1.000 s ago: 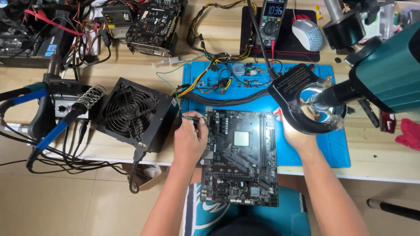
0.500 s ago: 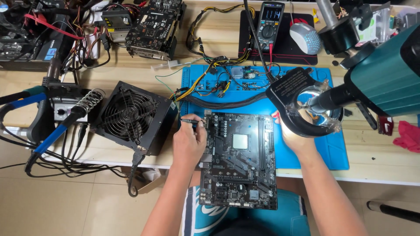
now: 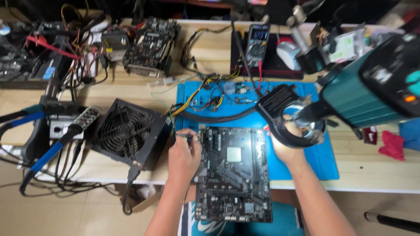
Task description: Testing electronic components on a motherboard using a probe and a digital microscope.
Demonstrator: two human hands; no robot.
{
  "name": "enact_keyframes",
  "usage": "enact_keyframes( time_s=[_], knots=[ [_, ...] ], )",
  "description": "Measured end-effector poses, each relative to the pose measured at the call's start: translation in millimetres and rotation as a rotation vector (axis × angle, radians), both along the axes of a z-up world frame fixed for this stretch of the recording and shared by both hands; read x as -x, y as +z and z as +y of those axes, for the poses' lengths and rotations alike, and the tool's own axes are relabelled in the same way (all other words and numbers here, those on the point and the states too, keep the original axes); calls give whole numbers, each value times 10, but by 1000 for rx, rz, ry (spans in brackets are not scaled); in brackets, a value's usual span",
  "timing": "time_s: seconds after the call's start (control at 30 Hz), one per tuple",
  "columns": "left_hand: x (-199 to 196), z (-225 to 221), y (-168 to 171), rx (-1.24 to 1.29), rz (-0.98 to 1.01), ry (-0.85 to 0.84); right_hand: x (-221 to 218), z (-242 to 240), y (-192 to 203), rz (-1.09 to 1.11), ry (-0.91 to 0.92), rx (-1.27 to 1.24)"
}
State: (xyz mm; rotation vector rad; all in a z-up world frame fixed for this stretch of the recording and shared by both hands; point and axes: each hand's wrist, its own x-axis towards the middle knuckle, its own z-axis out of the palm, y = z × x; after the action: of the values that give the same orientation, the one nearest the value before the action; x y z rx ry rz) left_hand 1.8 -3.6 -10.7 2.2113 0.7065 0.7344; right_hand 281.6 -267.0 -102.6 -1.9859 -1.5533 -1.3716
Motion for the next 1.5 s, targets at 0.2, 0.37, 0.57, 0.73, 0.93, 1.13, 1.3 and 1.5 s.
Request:
enact_keyframes(
  time_s=[0.2,0.37,0.57,0.73,0.93,1.13,1.3,1.5],
  knots=[
    [-11,8,121,123,92,-2,314,82,655,352,-50,-28],
    [10,5,188,225,181,-8,496,68,894,908,-70,-50],
    [18,-5,257,270,207,-12,488,23,873,915,-65,-66],
    [3,-32,431,354,296,13,489,7,868,931,-66,-74],
    [11,-2,254,283,225,-7,503,13,865,950,-56,-75],
    [4,-15,302,294,250,4,504,32,871,974,-53,-76],
    [6,-13,294,285,252,10,519,27,870,1000,-48,-71],
    [12,-9,260,270,226,5,528,21,874,1025,-42,-69]
  ],
)
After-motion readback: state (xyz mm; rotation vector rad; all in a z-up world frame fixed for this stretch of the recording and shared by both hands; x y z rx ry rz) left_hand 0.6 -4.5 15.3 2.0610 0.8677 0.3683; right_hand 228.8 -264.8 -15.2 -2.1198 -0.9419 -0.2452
